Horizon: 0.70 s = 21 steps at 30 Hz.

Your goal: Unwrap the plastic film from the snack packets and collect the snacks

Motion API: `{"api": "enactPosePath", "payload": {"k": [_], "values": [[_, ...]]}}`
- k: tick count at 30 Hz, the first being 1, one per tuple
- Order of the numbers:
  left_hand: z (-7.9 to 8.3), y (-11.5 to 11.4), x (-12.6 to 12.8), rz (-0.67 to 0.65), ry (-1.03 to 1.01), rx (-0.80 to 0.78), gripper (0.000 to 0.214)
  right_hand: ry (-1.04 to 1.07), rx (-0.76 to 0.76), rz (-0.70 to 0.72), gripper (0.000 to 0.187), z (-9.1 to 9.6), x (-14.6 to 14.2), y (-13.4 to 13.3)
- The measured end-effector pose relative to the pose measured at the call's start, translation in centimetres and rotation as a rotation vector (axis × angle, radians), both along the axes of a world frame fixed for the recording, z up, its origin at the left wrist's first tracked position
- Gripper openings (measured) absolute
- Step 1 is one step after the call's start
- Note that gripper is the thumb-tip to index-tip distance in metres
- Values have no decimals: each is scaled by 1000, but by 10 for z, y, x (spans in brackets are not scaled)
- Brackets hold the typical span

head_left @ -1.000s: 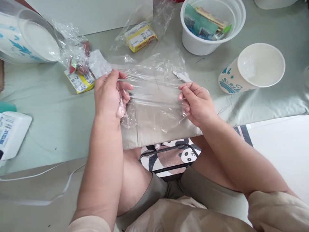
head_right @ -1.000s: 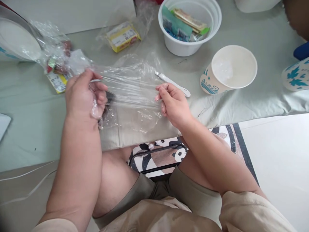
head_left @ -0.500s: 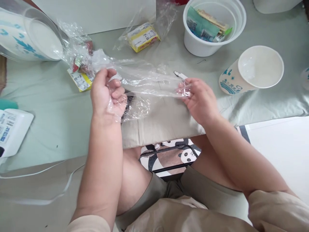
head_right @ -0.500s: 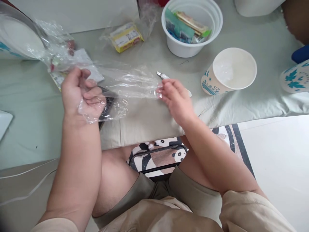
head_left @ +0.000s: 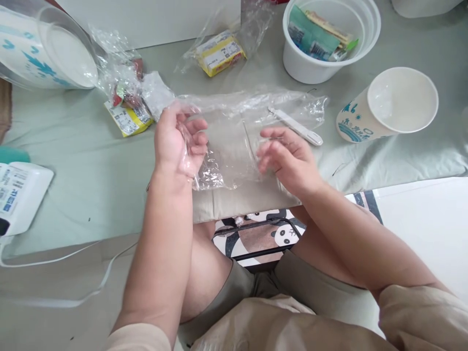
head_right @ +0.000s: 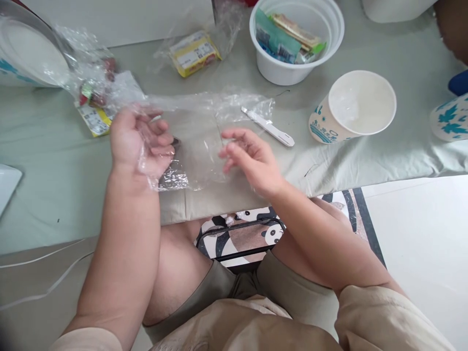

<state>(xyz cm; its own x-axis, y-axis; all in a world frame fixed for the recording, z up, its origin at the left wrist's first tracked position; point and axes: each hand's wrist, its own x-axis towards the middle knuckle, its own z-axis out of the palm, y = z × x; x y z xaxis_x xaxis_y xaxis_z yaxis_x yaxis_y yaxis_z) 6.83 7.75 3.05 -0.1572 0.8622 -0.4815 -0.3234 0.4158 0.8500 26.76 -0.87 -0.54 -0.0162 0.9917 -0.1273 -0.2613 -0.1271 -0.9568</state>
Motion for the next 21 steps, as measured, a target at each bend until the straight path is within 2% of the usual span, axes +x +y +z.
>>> {"api": "enactPosePath", "payload": {"k": [1, 4, 7, 9, 10, 11, 12, 13, 14, 15, 16, 18, 19, 21], "values": [[1, 0, -1, 21, 49, 9, 31, -58, -8, -56, 51, -3, 2, 1], [6, 3, -10, 129, 124, 74, 27, -196, 19, -232, 50, -14, 18, 5], [9, 6, -21, 316, 117, 171, 22, -231, 56, -313, 43, -24, 37, 13], [8, 0, -21, 360, 249, 421, 16, -239, 88, -347, 38, -30, 44, 17], [7, -7, -18, 328, 347, 604, 14, -244, 106, -359, 37, -32, 45, 19], [5, -15, -14, 238, 542, 869, 13, -244, 116, -364, 37, -33, 45, 21], [2, -25, -9, 138, 639, 1006, 14, -234, 110, -364, 38, -32, 44, 21], [-2, -36, -4, -29, 708, 1113, 22, -212, 90, -366, 40, -31, 42, 22], [-6, -46, 1, -354, 888, 1234, 36, -179, 59, -370, 42, -29, 40, 22], [-10, -56, 4, -486, 1029, 1312, 50, -142, 24, -372, 45, -26, 37, 22], [-15, -63, 7, -579, 1160, 1248, 52, -105, -10, -370, 47, -24, 36, 21], [-23, -70, 5, -566, 1194, 1104, 31, -58, -48, -351, 50, -21, 35, 21], [-25, -71, 1, -507, 1135, 1096, 19, -52, -52, -343, 51, -21, 37, 22], [-26, -67, -9, -383, 1013, 1095, 12, -67, -43, -347, 51, -24, 44, 24]]}}
